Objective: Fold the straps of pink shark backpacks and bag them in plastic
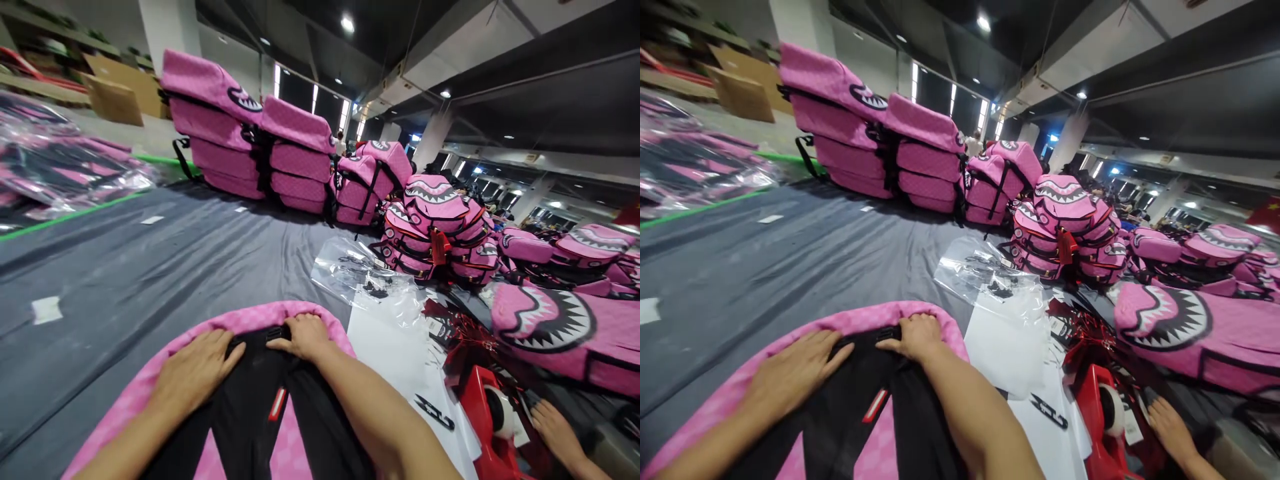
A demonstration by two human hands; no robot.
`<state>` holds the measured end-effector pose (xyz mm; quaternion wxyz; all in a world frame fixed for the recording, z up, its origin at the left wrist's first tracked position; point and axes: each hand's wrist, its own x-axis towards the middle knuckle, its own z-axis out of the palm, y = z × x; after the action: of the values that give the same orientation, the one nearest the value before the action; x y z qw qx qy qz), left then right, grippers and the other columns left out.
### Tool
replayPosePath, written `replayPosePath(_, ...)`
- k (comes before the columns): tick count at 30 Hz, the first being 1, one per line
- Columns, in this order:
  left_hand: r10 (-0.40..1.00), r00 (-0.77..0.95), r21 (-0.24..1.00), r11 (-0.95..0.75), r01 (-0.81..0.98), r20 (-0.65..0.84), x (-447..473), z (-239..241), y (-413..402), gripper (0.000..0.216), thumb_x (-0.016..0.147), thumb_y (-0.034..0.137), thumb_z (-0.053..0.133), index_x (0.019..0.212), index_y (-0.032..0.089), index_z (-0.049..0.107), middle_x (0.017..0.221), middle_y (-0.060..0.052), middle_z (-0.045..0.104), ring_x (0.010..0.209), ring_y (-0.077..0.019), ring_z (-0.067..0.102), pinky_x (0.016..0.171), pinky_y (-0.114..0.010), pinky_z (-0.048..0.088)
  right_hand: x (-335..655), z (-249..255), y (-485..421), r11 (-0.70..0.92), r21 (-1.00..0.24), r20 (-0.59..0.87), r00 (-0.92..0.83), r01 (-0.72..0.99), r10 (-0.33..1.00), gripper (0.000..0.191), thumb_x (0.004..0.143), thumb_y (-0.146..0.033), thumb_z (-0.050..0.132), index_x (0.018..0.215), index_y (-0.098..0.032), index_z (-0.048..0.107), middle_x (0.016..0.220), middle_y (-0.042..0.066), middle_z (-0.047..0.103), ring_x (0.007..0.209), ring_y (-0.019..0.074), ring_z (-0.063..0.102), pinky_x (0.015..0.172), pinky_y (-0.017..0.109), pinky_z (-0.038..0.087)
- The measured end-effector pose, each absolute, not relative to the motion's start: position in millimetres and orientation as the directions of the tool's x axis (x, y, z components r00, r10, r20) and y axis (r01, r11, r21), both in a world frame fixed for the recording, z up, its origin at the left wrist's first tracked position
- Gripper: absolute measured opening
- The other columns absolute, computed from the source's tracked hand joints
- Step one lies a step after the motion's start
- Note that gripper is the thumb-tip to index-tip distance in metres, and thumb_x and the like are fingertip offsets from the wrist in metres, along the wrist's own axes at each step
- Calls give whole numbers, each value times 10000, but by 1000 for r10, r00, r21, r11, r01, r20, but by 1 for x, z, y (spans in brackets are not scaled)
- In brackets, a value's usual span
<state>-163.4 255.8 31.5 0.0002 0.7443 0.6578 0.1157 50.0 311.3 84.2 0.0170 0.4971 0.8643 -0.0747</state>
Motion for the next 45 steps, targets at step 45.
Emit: replayPosePath(45,982,119,387,-167,907,146,-103,41,228,542,802,359,767,1336,322,681,1462,-122,613,1440,-476,446,1177,-764,241,-96,102,341,703,-87,-31,-708,706,706,471,829,-370,845,1208,-174,647,1328,121,671,1247,266,627,1021,373,522)
